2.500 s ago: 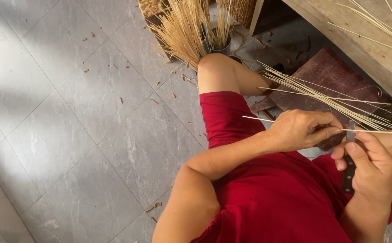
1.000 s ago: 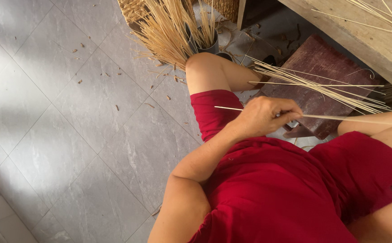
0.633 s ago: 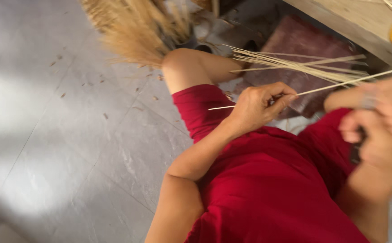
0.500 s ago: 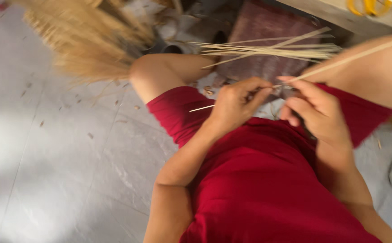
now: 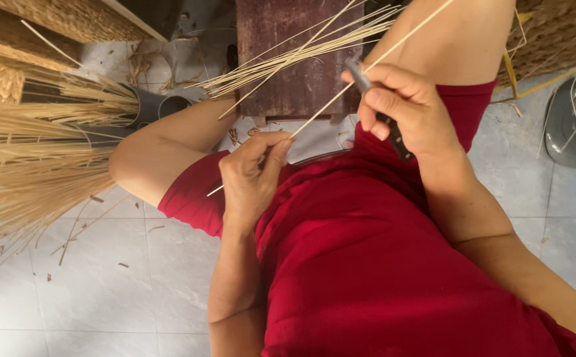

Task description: The person sits on the floor holding thin bamboo sticks and runs a small knife along each stick to split and trim it into narrow strips, placing finished sticks on a board and reaching for new ones from a pile.

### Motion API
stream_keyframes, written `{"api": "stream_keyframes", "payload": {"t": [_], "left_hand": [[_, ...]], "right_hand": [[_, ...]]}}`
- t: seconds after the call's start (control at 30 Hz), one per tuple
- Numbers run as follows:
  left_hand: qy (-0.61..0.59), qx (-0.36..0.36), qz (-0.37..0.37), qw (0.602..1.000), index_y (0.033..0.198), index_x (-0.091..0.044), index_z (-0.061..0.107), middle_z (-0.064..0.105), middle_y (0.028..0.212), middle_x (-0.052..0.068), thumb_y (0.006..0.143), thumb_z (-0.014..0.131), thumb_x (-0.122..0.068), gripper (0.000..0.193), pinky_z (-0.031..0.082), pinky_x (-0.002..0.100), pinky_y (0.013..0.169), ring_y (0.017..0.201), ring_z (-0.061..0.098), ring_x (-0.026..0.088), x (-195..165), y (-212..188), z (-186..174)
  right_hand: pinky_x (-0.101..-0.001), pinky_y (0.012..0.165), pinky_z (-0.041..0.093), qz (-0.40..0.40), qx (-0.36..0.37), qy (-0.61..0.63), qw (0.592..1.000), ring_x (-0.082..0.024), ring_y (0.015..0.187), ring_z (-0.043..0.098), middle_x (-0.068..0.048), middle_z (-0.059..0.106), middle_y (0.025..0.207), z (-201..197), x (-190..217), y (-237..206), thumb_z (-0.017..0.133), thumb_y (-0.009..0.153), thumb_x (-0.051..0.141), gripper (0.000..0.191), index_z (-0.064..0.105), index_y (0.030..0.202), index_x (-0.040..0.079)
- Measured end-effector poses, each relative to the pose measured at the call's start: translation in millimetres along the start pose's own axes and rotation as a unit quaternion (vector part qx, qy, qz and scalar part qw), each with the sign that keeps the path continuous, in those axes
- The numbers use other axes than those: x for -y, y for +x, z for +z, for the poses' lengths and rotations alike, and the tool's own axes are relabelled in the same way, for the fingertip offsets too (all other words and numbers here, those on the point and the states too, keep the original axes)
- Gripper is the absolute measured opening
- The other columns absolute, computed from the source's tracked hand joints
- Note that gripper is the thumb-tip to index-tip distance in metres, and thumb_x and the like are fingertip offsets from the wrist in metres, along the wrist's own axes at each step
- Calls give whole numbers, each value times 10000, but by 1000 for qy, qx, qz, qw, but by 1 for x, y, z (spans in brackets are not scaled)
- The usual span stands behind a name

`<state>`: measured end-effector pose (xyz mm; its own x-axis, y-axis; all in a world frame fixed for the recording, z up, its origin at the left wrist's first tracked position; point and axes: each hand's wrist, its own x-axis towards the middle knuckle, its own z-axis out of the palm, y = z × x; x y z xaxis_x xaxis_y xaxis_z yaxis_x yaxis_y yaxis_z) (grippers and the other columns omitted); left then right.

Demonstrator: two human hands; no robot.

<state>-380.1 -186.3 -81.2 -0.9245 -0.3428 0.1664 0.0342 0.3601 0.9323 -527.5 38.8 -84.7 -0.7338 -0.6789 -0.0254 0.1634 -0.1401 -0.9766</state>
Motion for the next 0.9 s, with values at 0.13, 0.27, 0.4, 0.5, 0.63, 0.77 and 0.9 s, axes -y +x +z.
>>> {"api": "stream_keyframes", "payload": {"t": [0.13,0.27,0.4,0.5,0.63,0.77,0.9], "left_hand": [[8,6,1,1000,1035,-6,732,726,856,62,989,722,-24,50,506,210,599,674,643,57,4,-5,-9],[31,4,-13,999,1039,-14,746,722,813,53,979,729,-31,64,502,197,593,665,650,52,12,-10,-18],[30,-35,-25,999,1054,7,741,722,827,44,1006,713,-21,61,497,197,622,694,637,51,24,-14,-37],[24,-62,-54,996,1059,19,740,711,805,35,1015,708,-16,64,468,195,606,684,612,42,29,-16,-40],[-36,-59,-48,996,1073,18,724,735,873,28,1014,689,-10,74,523,190,659,726,638,25,25,-12,-17],[-23,-39,-36,998,1056,4,727,717,814,26,993,714,-18,68,487,202,593,675,611,24,11,-4,8],[-8,-14,-24,1000,1071,-19,734,703,800,34,993,721,-29,80,472,214,575,658,585,34,-2,-1,14]], "right_hand": [[-217,554,402,-36,-31,41,998,-91,552,483,-89,609,743,-22,-1,-2,543,1124,65,300,599,1396,-47],[-225,510,400,-61,-100,46,992,-103,534,474,-97,602,734,-47,-3,-11,564,1135,78,285,593,1388,-50],[-245,492,377,-113,-190,76,972,-117,522,456,-102,583,739,-72,2,-15,572,1206,70,205,594,1372,-46],[-263,501,382,-113,-210,92,967,-140,525,467,-120,598,765,-74,10,-16,547,1214,66,198,594,1382,-28],[-227,550,402,-35,-126,-41,991,-93,550,488,-84,617,748,-32,4,-22,517,1165,82,346,580,1500,26],[-190,553,453,24,90,-68,993,-53,582,514,-66,665,791,17,-18,-9,487,1086,26,436,493,1522,37],[-184,545,451,20,129,-83,988,-48,579,524,-66,686,797,35,-32,-3,493,1086,44,409,517,1494,34]]}}
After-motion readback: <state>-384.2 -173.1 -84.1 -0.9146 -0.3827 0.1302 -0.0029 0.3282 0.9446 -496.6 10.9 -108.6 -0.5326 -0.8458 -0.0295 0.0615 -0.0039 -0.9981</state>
